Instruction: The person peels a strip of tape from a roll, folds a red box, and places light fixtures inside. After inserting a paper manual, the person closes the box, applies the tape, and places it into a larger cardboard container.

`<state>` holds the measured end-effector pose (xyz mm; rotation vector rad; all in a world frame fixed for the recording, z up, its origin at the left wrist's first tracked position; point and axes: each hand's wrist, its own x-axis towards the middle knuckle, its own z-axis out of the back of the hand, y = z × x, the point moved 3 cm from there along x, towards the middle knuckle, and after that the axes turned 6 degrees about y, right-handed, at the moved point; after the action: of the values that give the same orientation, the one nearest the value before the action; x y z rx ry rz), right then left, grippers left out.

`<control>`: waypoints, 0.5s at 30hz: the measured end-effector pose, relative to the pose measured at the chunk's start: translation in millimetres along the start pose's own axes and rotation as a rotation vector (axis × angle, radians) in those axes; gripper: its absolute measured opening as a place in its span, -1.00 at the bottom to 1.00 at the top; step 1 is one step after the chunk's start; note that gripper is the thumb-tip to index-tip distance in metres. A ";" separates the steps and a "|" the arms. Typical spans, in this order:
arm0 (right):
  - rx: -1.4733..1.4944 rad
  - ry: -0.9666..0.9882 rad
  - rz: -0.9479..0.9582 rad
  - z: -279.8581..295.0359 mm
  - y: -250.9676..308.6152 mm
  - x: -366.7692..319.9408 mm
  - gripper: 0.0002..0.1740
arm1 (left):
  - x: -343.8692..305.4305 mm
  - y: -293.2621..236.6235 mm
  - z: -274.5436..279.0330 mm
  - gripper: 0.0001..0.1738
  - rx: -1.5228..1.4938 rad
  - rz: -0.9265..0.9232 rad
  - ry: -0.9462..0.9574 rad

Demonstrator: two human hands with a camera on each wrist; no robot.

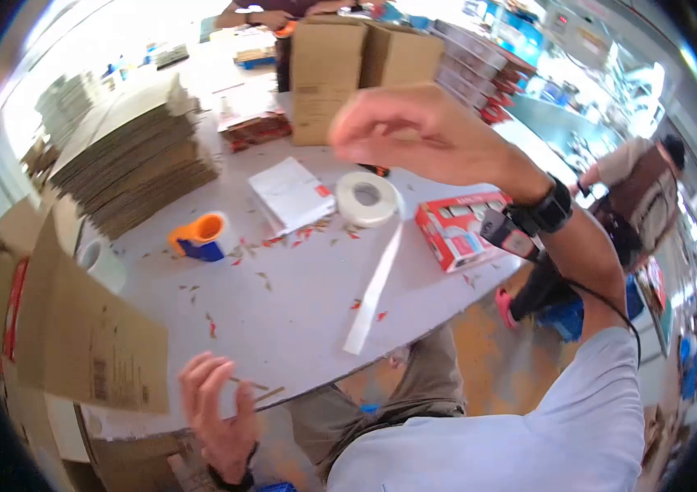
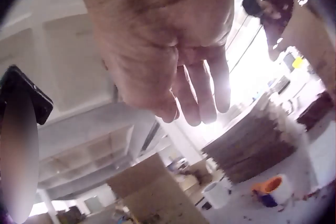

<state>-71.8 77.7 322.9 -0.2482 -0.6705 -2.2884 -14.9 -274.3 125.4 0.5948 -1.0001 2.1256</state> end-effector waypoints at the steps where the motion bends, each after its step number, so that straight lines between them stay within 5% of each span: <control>1: 0.031 -0.068 -0.070 6.6 -8.8 -33.5 -0.78 | 2.8 -2.5 -22.1 -0.64 -0.089 0.016 0.093; 6: 0.259 -0.530 -0.685 10.7 -42.8 -204.9 -0.81 | 2.6 -28.9 -132.3 -0.60 -0.364 -0.028 0.356; 10: 0.131 -0.879 -0.946 7.6 -84.0 -344.7 -0.79 | 3.4 -66.6 -197.3 -0.57 -0.586 -0.032 0.492; 15: 0.119 -1.175 -1.238 3.7 -173.4 -514.7 -0.43 | 23.0 -111.3 -268.6 -0.42 -0.593 -0.073 0.594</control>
<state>176.4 490.6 72.0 -1.5347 -1.9389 -3.0352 25.9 -0.7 32.9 -0.2739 -1.1460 1.6532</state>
